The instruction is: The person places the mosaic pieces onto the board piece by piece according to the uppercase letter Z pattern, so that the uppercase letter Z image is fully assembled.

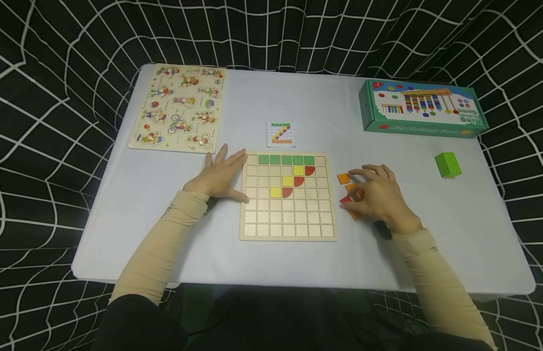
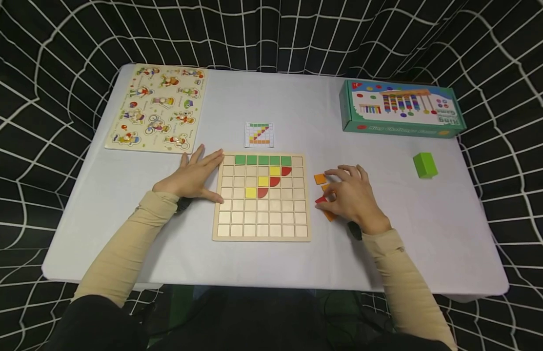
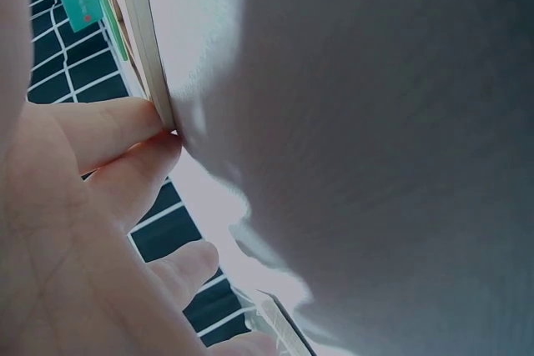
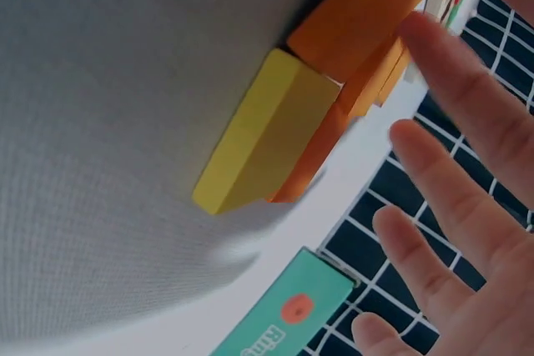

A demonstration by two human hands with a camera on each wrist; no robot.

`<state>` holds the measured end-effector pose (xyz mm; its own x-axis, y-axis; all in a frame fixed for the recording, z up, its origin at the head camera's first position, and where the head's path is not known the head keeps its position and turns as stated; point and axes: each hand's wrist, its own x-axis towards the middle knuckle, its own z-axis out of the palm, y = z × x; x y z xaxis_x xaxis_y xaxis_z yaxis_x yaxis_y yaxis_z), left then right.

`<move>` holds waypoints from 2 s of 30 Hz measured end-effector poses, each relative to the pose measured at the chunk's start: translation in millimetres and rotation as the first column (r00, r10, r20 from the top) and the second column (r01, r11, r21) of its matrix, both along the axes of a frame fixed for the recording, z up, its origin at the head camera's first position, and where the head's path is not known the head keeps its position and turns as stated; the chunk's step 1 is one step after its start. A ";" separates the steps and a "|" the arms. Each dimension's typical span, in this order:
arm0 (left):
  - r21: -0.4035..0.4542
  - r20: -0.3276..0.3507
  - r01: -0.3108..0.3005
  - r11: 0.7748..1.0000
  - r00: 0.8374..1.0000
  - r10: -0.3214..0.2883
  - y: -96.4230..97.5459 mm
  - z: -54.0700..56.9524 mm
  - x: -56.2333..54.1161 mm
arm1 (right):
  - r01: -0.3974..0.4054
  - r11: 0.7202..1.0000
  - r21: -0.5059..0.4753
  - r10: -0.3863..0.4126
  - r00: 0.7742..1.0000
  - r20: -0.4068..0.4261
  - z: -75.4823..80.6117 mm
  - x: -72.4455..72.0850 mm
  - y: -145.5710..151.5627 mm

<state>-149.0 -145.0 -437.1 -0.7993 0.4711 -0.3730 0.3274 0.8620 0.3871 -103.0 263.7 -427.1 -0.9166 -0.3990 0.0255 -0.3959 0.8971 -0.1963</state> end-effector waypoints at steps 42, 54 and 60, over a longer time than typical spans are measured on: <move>-0.008 0.015 0.015 1.000 1.000 -0.015 1.6 0.4 -5.3 | -0.499 0.866 -0.030 0.499 0.861 0.097 4.0 -23.4 -150.0; 0.001 0.024 0.009 1.000 1.000 -0.009 1.0 3.4 -3.9 | -0.481 0.875 -0.055 0.484 0.872 0.072 0.9 -24.9 -147.6; -0.009 0.026 -0.001 1.000 1.000 0.001 -0.7 0.9 -2.9 | -0.477 0.877 -0.047 0.480 0.875 0.070 0.4 -23.3 -149.3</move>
